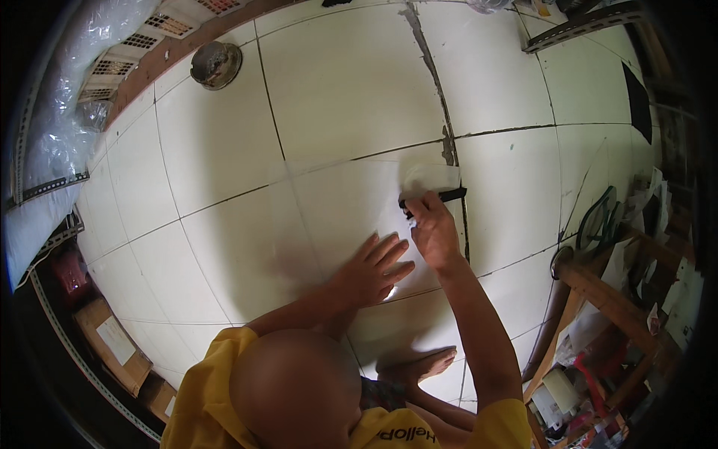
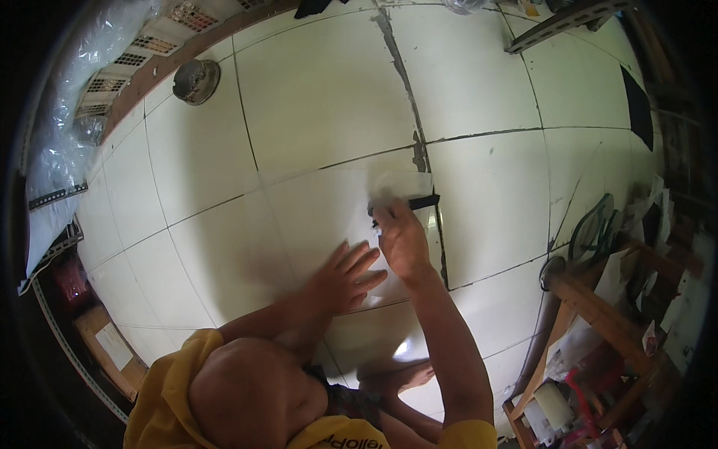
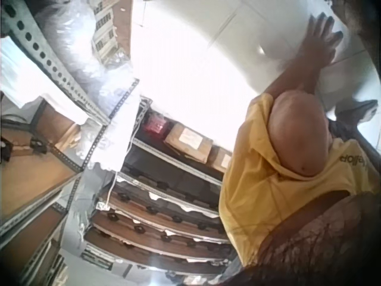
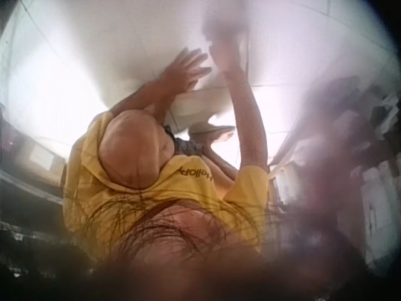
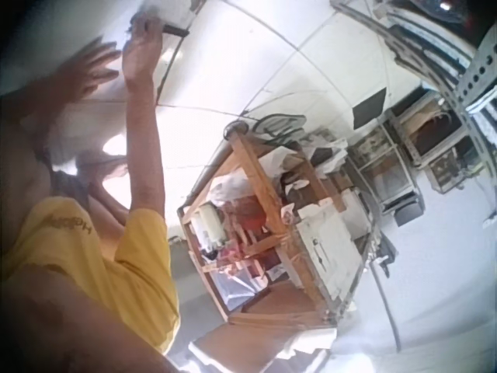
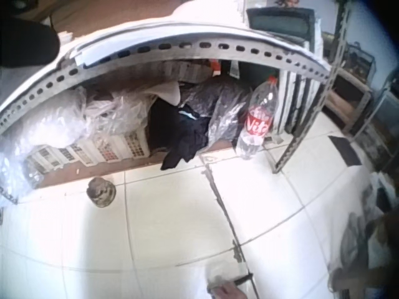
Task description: The person sits on the floor and wipes a white sheet with a cloth. They repeatedly pick up a spray bottle, apply liquid to the cloth, and wipe the sheet. The person handles multiple sheets, placing them on a nearby shelf after cleaning.
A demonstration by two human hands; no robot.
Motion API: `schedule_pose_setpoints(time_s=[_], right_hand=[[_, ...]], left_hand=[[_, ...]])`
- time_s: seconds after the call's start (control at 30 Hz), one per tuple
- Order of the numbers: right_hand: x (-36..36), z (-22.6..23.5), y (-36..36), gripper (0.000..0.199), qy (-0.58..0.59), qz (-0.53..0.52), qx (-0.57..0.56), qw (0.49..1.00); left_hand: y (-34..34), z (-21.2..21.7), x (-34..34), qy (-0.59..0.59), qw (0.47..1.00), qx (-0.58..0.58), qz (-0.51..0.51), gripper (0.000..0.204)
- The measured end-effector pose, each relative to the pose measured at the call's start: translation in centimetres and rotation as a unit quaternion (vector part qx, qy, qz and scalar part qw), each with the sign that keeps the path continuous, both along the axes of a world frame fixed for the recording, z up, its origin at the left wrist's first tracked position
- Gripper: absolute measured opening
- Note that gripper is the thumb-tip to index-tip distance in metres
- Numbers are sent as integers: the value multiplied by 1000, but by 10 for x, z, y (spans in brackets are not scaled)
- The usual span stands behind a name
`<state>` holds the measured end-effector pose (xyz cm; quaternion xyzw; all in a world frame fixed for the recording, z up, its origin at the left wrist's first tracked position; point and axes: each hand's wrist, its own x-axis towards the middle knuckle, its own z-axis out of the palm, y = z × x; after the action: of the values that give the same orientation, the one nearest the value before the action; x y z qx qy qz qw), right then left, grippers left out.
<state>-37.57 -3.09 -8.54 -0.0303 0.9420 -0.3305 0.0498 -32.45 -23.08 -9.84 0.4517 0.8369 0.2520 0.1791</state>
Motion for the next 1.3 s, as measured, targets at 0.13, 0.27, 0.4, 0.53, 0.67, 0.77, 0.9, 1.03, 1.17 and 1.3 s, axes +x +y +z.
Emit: schedule_pose_setpoints(time_s=[0.13, 0.27, 0.4, 0.53, 0.67, 0.77, 0.9, 1.03, 1.17, 1.3], right_hand=[[-62, -7, 8, 30, 57, -64, 47, 995], [-70, -4, 21, 32, 4, -111, 1, 994], [-5, 6, 7, 32, 19, -25, 1, 999], [-12, -2, -5, 28, 26, -36, 25, 999], [-77, -11, 10, 25, 50, -58, 41, 996], [-82, 0, 25, 30, 18, -91, 19, 995], [-29, 6, 20, 37, -6, -51, 10, 999], [-1, -6, 2, 43, 20, -22, -14, 999], [-54, -11, 13, 36, 46, -60, 24, 997], [-74, 4, 32, 31, 3, -57, 20, 998]], left_hand=[[1, -1, 0, -1, 1000, -3, 3, 59], [0, -3, -2, 9, 1000, 16, 4, 59], [0, -6, 4, 10, 1000, 13, 18, 58], [1, 1, 1, 7, 1000, -12, 8, 57], [2, 1, 1, 5, 1000, -8, 7, 57], [1, 1, 0, -8, 1000, -7, 0, 59], [0, -5, 6, -1, 1000, -5, 5, 60], [-1, -7, 5, -25, 1000, -13, 2, 59], [2, -3, 2, 7, 1000, -19, -4, 57], [1, -2, 2, 3, 1000, -9, -5, 57]])
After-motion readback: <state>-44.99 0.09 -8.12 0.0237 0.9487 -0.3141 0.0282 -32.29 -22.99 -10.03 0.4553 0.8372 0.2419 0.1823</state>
